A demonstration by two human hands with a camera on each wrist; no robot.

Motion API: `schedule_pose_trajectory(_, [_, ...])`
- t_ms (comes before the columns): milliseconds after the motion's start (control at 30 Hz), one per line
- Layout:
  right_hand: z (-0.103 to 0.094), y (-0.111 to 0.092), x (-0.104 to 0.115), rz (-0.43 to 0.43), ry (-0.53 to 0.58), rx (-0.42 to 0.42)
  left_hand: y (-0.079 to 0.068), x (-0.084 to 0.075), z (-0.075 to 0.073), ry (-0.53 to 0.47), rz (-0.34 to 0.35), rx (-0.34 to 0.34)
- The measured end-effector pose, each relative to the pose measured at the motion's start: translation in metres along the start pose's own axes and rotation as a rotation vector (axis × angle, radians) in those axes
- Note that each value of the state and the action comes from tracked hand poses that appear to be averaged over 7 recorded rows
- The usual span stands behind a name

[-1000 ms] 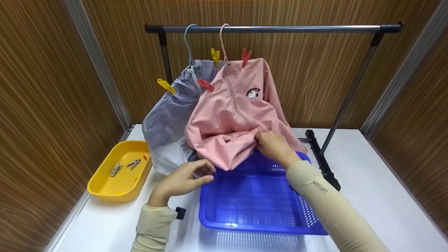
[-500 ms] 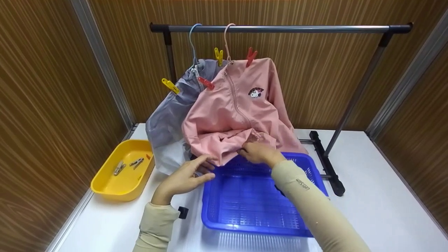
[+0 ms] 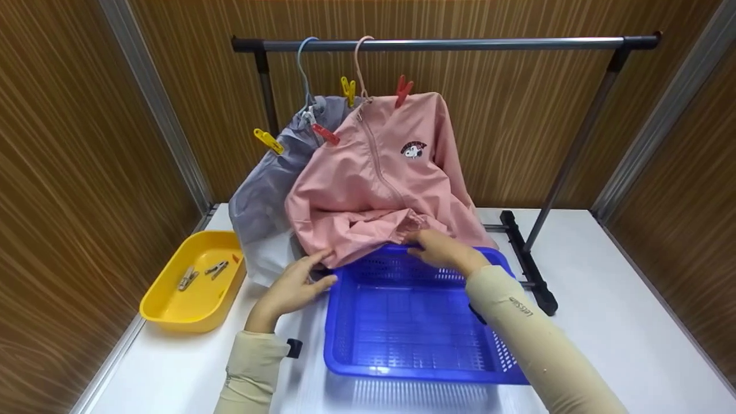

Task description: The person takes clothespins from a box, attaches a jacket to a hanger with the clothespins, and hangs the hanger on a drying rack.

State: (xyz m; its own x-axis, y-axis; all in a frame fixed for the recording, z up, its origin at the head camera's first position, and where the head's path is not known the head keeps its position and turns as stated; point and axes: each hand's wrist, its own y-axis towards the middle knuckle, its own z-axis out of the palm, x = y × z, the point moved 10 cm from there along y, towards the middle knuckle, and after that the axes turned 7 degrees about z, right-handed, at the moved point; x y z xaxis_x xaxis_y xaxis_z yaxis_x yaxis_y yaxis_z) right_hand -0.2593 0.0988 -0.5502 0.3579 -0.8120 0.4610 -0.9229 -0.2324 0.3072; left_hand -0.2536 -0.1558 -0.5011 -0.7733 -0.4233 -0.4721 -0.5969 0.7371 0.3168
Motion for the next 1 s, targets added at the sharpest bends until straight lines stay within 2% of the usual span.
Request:
schedule_pose_trajectory(100, [-0.011, -0.007, 0.008, -0.012, 0.028, 0.017, 0.001, 0.007, -0.002, 0.029, -0.066, -0.057])
schedule_pose_trajectory(300, [-0.02, -0.01, 0.012, -0.075, -0.027, 0.021, -0.002, 0.024, -0.005, 0.063, -0.198, -0.131])
schedule_pose_trajectory(467, [-0.024, -0.011, 0.009, -0.143, -0.005, 0.031, -0.009, 0.035, -0.016, 0.102, -0.319, -0.23])
schedule_pose_trajectory(567, [-0.023, -0.011, 0.006, -0.142, 0.0, 0.038, -0.016, 0.042, -0.027, 0.182, -0.384, -0.302])
schedule_pose_trajectory(700, [-0.023, -0.011, 0.004, -0.124, -0.015, 0.02, -0.021, 0.041, -0.039, 0.284, -0.426, -0.367])
schedule_pose_trajectory(1000, [-0.026, -0.016, 0.006, -0.137, -0.017, -0.004, -0.025, 0.02, -0.042, 0.389, -0.455, -0.362])
